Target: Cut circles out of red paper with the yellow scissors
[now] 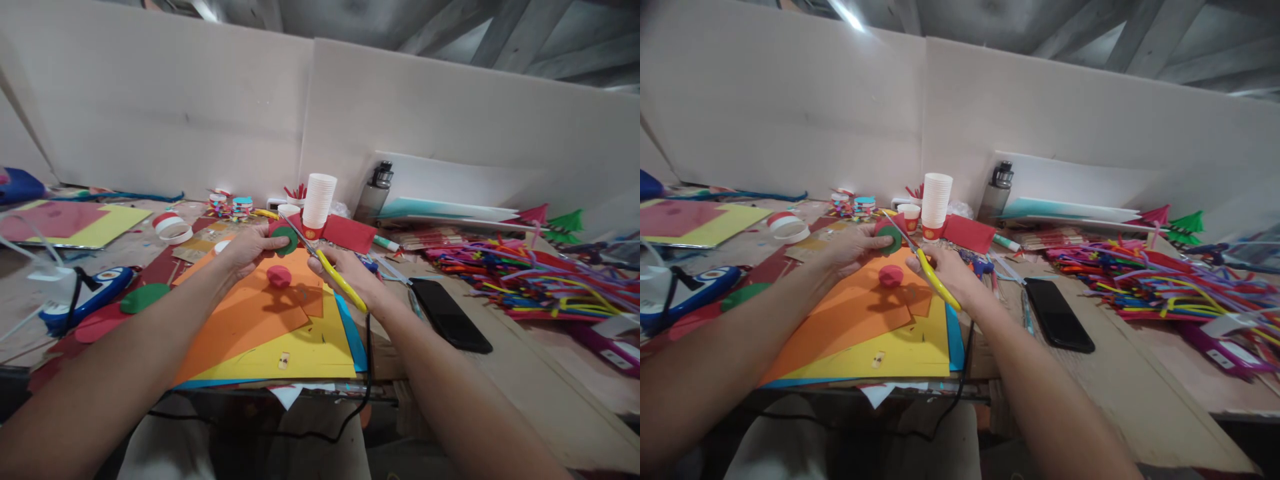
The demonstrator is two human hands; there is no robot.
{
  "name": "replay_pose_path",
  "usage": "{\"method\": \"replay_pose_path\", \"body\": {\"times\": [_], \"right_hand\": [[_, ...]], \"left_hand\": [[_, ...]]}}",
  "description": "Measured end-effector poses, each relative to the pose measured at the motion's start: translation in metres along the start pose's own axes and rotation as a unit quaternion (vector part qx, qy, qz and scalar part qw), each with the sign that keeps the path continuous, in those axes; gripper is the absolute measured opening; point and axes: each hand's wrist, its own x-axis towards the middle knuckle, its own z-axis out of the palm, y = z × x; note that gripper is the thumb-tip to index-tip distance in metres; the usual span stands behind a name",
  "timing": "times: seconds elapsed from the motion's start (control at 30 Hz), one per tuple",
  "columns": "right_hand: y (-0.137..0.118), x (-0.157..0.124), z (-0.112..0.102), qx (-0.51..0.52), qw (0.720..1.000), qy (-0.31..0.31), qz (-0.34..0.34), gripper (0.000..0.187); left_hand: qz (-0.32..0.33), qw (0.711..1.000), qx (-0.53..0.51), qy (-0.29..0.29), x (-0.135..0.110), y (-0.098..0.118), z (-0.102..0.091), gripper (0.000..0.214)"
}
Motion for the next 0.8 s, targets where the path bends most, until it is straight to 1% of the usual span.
{"method": "replay_pose_path", "body": {"times": [0.27, 0.47, 0.67, 0.8], "right_hand": [[0.011, 0.001, 0.004, -0.027, 1.000, -0.001, -0.003, 0.040], [0.005, 0.000, 0.004, -0.016, 1.000, 0.007, -0.014, 0.039], [0.004, -0.001, 0.001, -0.008, 1.000, -0.013, -0.007, 0.044], [0.005, -0.001, 0.000, -0.008, 0.999, -0.029, -0.011, 0.043]], "left_hand": [[-0.003, 0.999, 0.036, -0.016, 0.000, 0.000, 0.001, 0.025], [-0.007, 0.999, 0.037, -0.017, 0.001, 0.000, 0.000, 0.027], [-0.016, 0.999, 0.042, -0.029, -0.001, 0.006, -0.002, 0.025], [-0.027, 0.997, 0.062, -0.043, -0.003, 0.010, -0.004, 0.023]]}}
